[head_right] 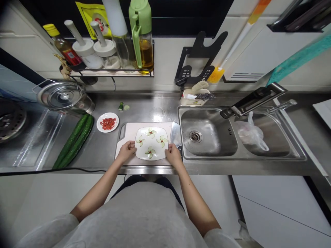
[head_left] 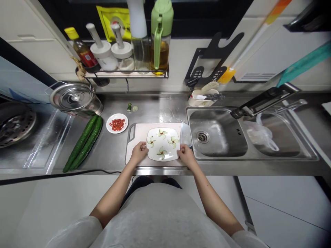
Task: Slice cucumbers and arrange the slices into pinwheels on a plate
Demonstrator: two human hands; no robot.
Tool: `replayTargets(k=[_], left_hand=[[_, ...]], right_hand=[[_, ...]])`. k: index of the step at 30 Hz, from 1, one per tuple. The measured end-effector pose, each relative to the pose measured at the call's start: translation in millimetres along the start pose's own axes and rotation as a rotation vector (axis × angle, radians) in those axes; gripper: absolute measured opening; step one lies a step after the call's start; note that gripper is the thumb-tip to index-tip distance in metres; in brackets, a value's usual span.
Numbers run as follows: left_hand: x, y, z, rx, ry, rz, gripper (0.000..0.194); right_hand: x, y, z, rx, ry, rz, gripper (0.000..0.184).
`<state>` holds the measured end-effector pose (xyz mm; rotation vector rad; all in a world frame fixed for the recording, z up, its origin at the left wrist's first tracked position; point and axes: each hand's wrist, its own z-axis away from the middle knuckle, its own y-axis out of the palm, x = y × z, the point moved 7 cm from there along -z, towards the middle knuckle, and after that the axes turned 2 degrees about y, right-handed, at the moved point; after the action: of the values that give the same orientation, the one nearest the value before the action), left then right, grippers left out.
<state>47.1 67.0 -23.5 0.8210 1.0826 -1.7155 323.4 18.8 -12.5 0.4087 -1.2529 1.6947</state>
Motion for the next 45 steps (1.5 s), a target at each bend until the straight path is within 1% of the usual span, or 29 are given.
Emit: replayTargets(k=[3,5,9,13,16,20,23,26,29,34,36,39,42,45], left_hand=[[-11,-3.3,19,0.04,0.012,0.167,0.033],[-19,-6.8,33,0.055,0.01,0.237,0.036],[-28,-12.3,58,0.075,-0.045,0.299,0.038],[-34,-17.0,72,0.055,-0.063,0.307,0.039],[-36,-17.0,77,0.065,-0.066,0.327,0.039],[-37,-11.3,80,0.113,-0.078,0.382,0.039],[-40,-6.7,82,0.113,-0.085,0.42,0.039],[-45,-1.7,83,0.105,-0.077,0.427,0.039],[-51,3.3,85,0.118,-0.068,0.399,0.04],[-55,4.8,89,0.139,-0.083,0.418,0.042],[-56,3.3,91,0.147,-0.082,0.435,0.042],[-59,2.0,95,0.167,-0.072,0.45,0.041],[-60,8.2,99,0.231,-0.095,0.472,0.046],[-61,23.5,103,0.376,-0.098,0.479,0.053]], right_hand=[[4,-8,18,0.017,-0.018,-0.12,0.017],[8,-10,32,0.052,-0.021,-0.208,0.021],[12,-12,59,0.094,0.039,-0.321,0.026],[15,-13,75,0.098,0.07,-0.387,0.028],[16,-16,79,0.092,0.068,-0.398,0.028],[19,-19,80,0.077,0.082,-0.434,0.028],[19,-22,81,0.027,0.116,-0.487,0.028],[15,-21,84,-0.047,0.18,-0.582,0.029],[12,-17,88,-0.083,0.241,-0.724,0.032],[14,-12,93,-0.112,0.256,-0.894,0.033],[15,-8,95,-0.107,0.288,-0.947,0.039],[18,0,98,-0.064,0.335,-1.016,0.051],[16,3,100,-0.048,0.375,-1.082,0.053],[-3,-6,101,-0.091,0.402,-1.129,0.048]])
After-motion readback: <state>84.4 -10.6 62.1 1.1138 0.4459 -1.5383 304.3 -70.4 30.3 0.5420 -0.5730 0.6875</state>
